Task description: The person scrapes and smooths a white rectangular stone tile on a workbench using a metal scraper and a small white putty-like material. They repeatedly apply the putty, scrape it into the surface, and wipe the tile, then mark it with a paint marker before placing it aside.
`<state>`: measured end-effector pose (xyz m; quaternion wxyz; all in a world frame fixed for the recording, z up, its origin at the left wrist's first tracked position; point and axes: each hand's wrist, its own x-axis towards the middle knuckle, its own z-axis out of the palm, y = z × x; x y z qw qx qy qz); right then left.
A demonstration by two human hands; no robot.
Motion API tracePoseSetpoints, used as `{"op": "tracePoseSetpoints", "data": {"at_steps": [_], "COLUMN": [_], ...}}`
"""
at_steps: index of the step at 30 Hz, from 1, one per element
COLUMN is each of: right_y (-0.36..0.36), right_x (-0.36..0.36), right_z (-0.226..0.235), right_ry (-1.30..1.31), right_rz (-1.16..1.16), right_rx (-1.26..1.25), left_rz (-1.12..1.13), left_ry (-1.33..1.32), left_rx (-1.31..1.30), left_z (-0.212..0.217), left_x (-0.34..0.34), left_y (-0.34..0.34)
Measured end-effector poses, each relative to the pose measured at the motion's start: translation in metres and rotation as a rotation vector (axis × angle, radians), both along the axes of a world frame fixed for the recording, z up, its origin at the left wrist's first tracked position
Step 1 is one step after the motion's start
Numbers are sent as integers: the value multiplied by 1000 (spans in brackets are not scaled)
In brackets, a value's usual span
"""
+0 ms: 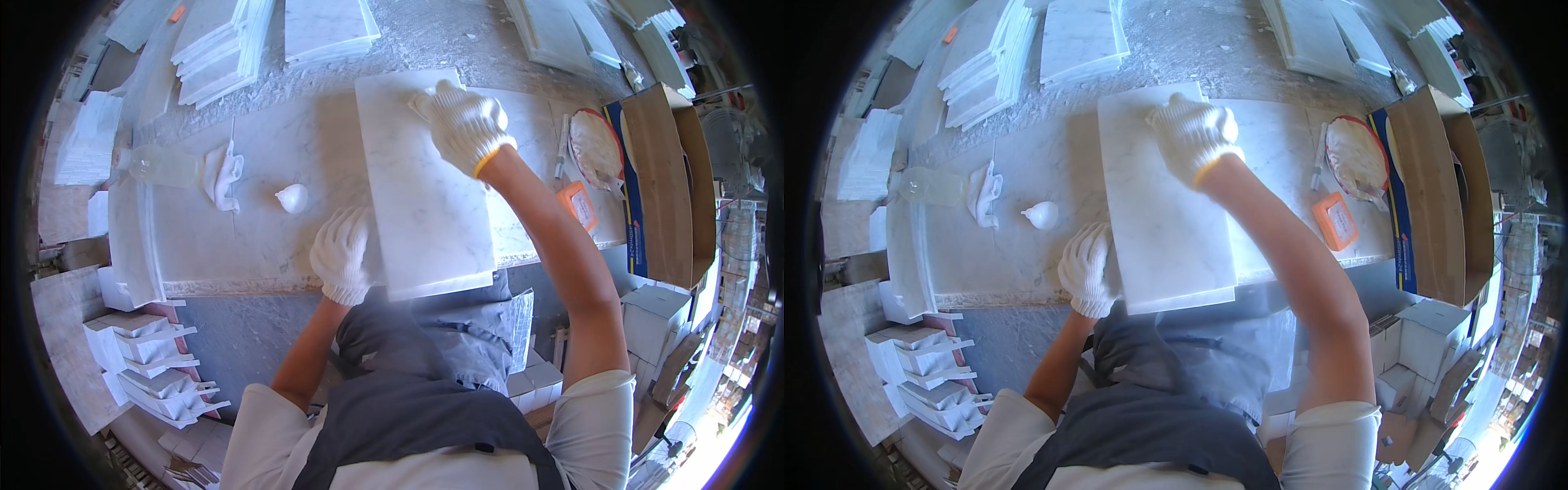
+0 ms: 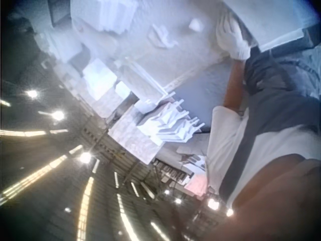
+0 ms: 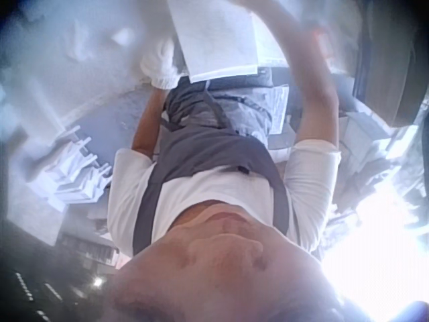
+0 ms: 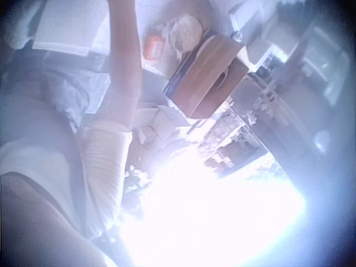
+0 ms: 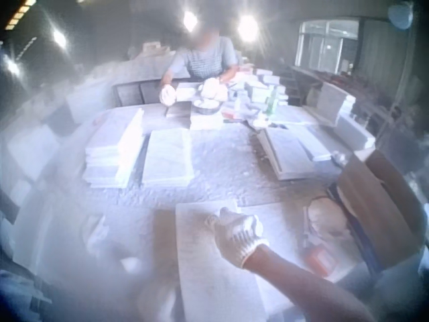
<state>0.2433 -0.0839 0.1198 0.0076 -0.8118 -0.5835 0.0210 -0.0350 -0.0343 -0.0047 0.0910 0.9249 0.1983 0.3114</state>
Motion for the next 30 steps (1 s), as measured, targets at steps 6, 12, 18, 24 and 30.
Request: {"op": "tracePoseSetpoints", "data": {"at_steps": [6, 12, 18, 24, 30], "right_y": [-34, -53, -8, -90, -98], "right_x": [-8, -17, 7, -54, -64], "right_z": [-7, -3, -18, -9, -5], "right_ry": [-259, -300, -65, 23, 32], "right_rz": [268, 259, 51, 226, 204], "right_rx": [211, 153, 40, 315, 255], "left_rz": [38, 37, 63, 11, -13], "left_ry": [0, 50, 25, -1, 7], "left_rx": [34, -51, -9, -15, -20], "left_z": [1, -6, -8, -1, 0], "left_x": [-1, -4, -3, -3, -2], "left_y": [0, -1, 0, 0, 0]}}
